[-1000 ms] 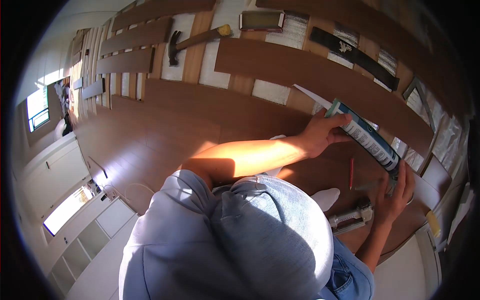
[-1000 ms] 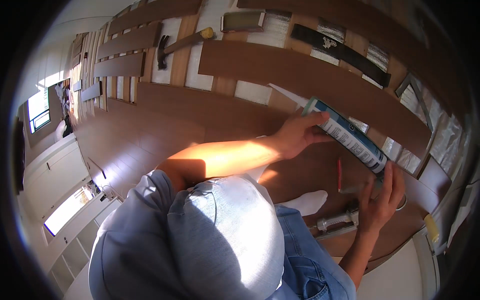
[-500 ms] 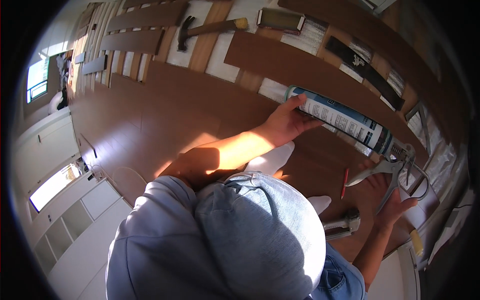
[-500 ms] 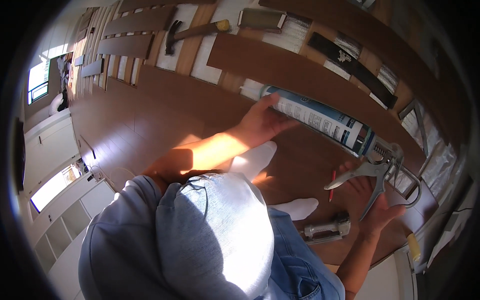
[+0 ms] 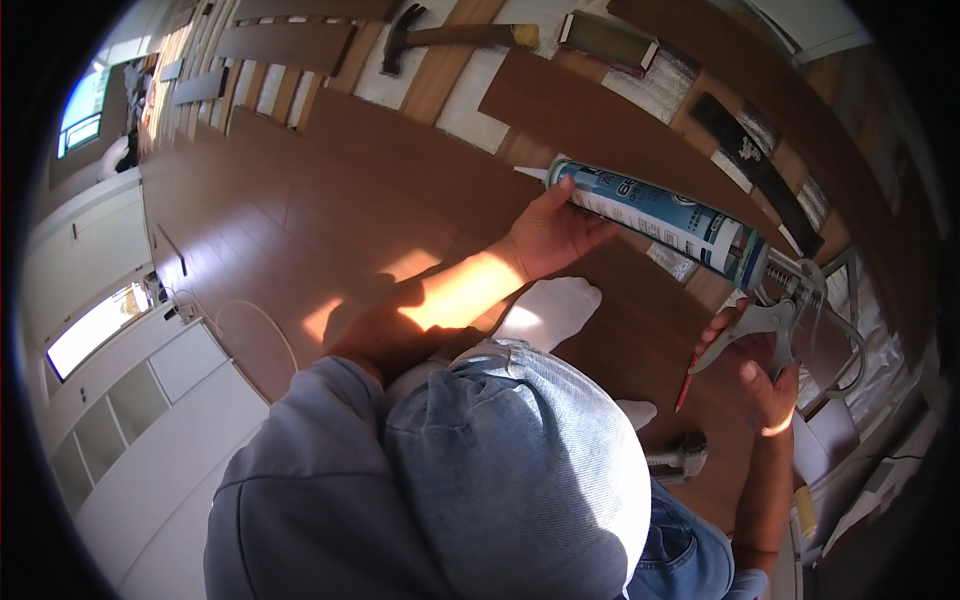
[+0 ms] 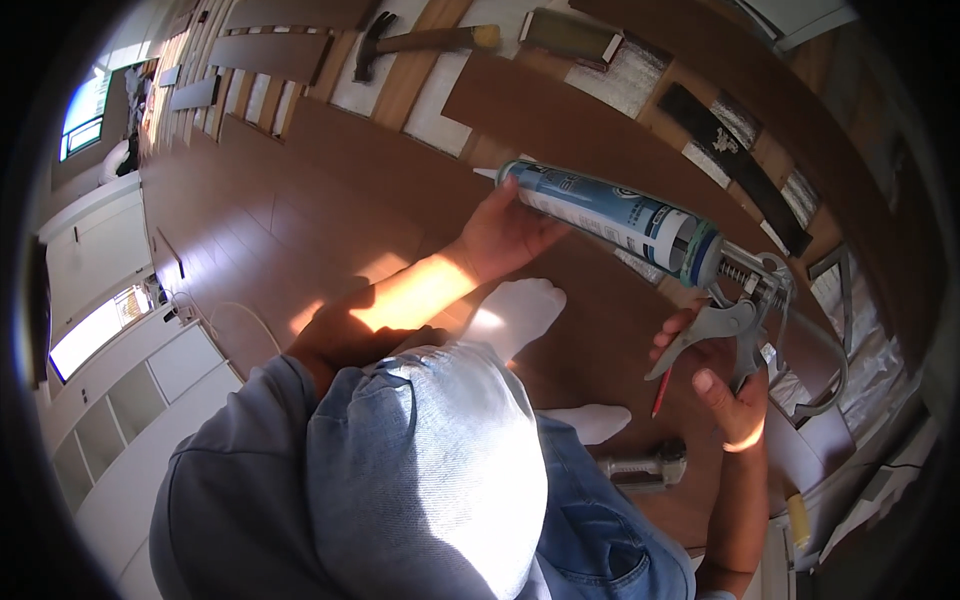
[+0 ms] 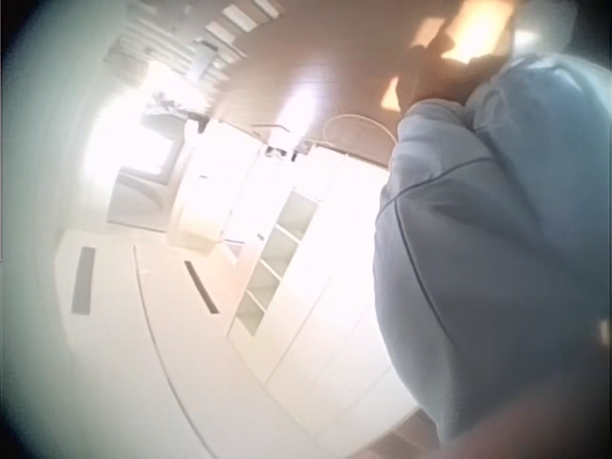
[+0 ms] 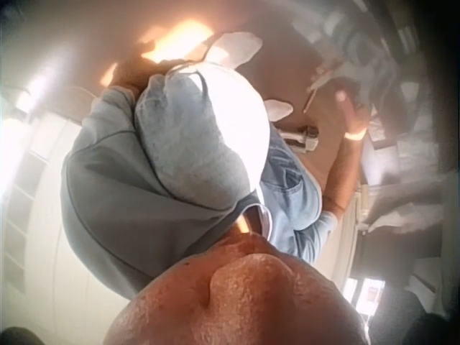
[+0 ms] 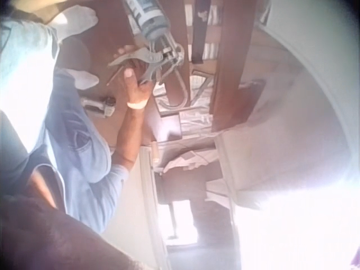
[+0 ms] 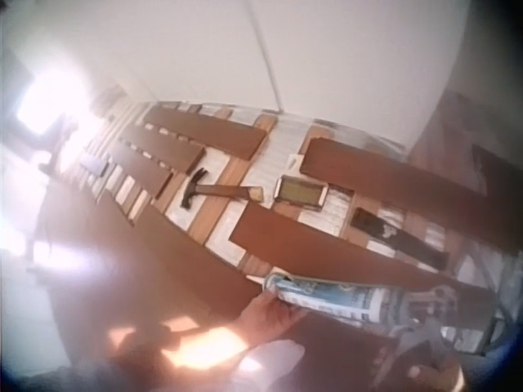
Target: The person lays laminate flooring by positioning planks, applying adhesive from a tube, and using a hammer and pneumatic nailer to secure the boards.
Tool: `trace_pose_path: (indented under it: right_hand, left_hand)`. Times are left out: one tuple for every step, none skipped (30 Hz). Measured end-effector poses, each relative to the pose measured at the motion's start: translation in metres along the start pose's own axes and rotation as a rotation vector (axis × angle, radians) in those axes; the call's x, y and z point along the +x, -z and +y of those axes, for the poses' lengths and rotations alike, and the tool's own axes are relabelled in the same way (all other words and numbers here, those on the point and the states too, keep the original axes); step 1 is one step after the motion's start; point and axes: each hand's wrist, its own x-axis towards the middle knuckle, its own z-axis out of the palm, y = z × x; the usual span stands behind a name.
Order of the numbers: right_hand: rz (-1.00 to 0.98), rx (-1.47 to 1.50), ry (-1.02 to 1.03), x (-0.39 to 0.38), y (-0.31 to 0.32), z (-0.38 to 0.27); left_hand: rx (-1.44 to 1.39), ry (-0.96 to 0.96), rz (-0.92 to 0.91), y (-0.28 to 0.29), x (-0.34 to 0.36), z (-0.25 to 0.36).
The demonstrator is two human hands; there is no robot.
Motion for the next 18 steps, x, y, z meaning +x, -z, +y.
trace_pose_path:
  right_hand:
    - [-0.001,0.002,-0.008,0.003,0.0,-0.001]
    - [-0.025,-0.03,-0.018,0.007,0.0,-0.002]
    - [-0.036,-0.063,-0.024,0.009,0.0,-0.002]
    - [-0.049,-0.058,-0.036,0.012,0.0,-0.001]
    - [-0.058,-0.059,-0.036,0.015,0.0,-0.001]
    - [-0.068,-0.066,-0.035,0.017,0.001,0.0]
    - [-0.067,-0.058,-0.039,0.019,0.003,-0.001]
    - [-0.089,-0.102,-0.03,0.021,0.005,-0.001]
    - [-0.103,-0.153,-0.016,0.024,0.007,-0.002]
    - [-0.11,-0.145,-0.019,0.026,0.009,-0.002]
    - [-0.124,-0.185,-0.01,0.028,0.01,-0.003]
    - [-0.136,-0.217,0.006,0.03,0.011,-0.005]
    - [-0.136,-0.224,-0.002,0.032,0.011,-0.006]
    - [-0.122,-0.281,0.006,0.034,0.011,-0.009]
    - [-0.116,-0.337,0.012,0.037,0.01,-0.012]
    - [-0.103,-0.336,0.015,0.04,0.009,-0.016]
    - [-0.123,-0.343,0.007,0.043,0.008,-0.021]
    - [-0.141,-0.347,-0.002,0.045,0.007,-0.027]
  left_hand:
    - [-0.01,-0.016,0.004,0.003,0.001,0.0]
    - [-0.022,-0.034,-0.003,0.007,0.002,0.001]
    - [-0.022,-0.034,0.014,0.011,0.003,0.001]
    - [-0.005,-0.049,0.019,0.015,0.004,0.002]
    - [0.017,-0.061,0.044,0.019,0.006,0.003]
    - [0.009,-0.063,0.028,0.023,0.006,0.004]
    - [0.0,-0.055,0.01,0.026,0.007,0.005]
    - [0.0,-0.046,0.019,0.029,0.007,0.006]
    - [-0.012,-0.047,-0.003,0.031,0.007,0.006]
    - [-0.008,-0.046,-0.008,0.032,0.007,0.007]
    - [-0.005,-0.044,-0.012,0.032,0.006,0.007]
    - [-0.006,-0.042,-0.009,0.032,0.006,0.007]
    - [0.003,-0.047,-0.012,0.031,0.005,0.008]
    - [0.014,-0.052,-0.018,0.03,0.005,0.008]
    - [0.014,-0.049,-0.014,0.029,0.005,0.008]
    - [0.013,-0.053,-0.024,0.027,0.004,0.009]
    - [0.013,-0.056,-0.035,0.026,0.003,0.009]
    - [0.013,-0.05,-0.035,0.023,0.002,0.008]
